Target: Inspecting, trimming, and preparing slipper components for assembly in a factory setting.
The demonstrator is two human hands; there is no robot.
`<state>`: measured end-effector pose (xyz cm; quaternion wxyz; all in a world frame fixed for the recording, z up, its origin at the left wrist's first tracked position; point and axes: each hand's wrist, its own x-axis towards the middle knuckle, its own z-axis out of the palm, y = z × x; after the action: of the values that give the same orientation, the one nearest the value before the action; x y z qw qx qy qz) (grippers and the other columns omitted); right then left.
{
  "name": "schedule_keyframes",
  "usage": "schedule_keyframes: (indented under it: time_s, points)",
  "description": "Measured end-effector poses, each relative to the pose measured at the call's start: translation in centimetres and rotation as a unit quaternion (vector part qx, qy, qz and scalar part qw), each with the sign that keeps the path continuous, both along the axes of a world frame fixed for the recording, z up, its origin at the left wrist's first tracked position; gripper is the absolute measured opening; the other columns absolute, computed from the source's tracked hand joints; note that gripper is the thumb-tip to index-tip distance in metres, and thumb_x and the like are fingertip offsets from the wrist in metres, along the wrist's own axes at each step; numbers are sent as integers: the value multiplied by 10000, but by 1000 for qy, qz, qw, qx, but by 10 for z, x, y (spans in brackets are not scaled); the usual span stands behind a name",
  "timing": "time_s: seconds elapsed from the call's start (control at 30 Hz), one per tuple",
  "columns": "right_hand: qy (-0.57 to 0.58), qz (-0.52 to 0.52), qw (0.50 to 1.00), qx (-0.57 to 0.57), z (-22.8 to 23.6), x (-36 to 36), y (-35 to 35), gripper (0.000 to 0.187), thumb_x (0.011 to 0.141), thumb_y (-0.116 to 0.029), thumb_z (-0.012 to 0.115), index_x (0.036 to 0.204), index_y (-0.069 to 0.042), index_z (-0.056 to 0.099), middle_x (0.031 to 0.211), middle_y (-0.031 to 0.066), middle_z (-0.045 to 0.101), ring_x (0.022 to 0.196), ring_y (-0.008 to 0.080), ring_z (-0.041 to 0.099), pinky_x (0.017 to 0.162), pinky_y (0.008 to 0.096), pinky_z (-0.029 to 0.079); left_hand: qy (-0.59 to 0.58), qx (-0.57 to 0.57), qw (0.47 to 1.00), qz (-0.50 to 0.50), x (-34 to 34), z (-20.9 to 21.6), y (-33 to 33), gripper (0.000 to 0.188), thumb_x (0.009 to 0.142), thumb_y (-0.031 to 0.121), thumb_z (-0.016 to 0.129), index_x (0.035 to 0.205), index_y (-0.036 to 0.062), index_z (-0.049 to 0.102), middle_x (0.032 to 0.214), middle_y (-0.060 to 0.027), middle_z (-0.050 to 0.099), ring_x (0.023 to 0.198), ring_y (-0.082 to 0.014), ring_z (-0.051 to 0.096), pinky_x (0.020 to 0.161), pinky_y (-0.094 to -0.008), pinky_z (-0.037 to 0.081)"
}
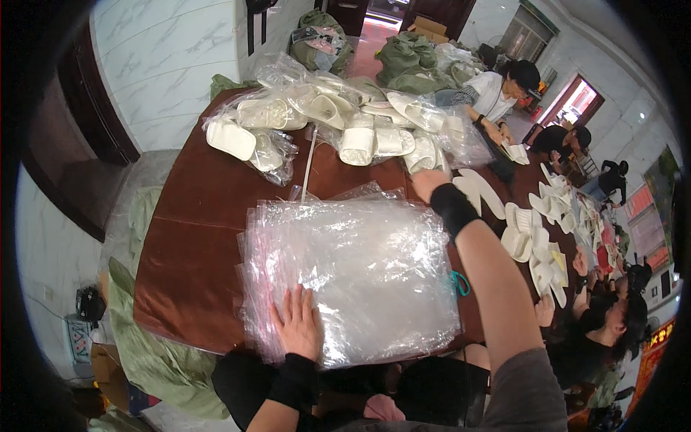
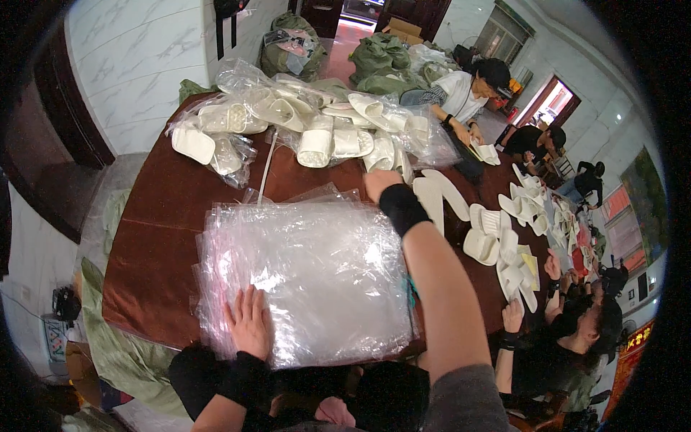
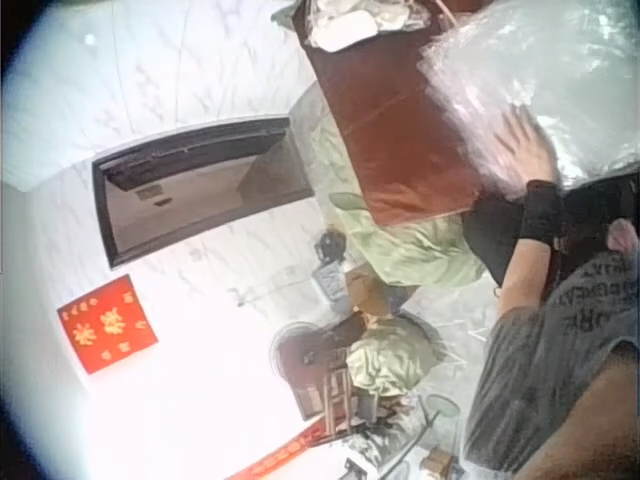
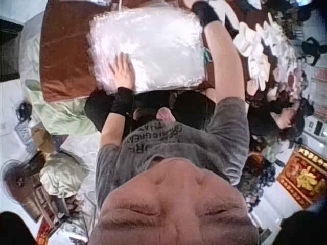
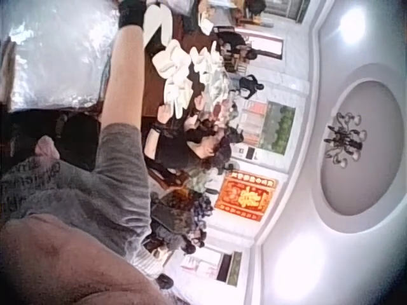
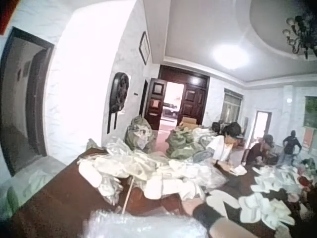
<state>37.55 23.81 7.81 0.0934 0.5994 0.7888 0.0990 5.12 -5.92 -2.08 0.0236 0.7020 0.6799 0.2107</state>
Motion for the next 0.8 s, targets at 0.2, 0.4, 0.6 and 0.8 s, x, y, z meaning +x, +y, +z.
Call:
schedule_keyframes:
  time_s: [0.2,0.4,0.6,0.8]
  points:
    - [639,-305,687,-163,-60,-82,66,420,892,-197,562,1248,-19,428,1139,195,547,906,363,657,709,472,561,-11,-9,1000,2,2,4,4,451,880,142,559,1320,103,466,1399,-95,442,1337,-298,356,1127,-543,135]
    - [908,-307,272,-87,-105,-89,104,485,869,-144,619,1232,57,368,1121,239,520,791,371,664,667,449,585,-15,-21,1000,1,1,2,4,473,859,126,582,1318,108,471,1395,-92,450,1326,-301,373,1121,-550,150]
    - [872,-375,314,-9,-122,-86,120,133,774,-87,680,881,-23,631,691,99,595,455,215,519,399,385,466,6,1,1000,12,7,-2,5,430,883,149,522,1311,113,494,1385,-96,460,1339,-289,360,1129,-527,141]
    - [934,-301,192,-27,-98,-70,90,203,898,-154,547,1084,-75,532,977,117,560,748,311,630,639,488,571,16,-3,1000,10,9,-1,4,396,905,147,503,1297,93,501,1383,-102,462,1338,-296,359,1132,-521,138]
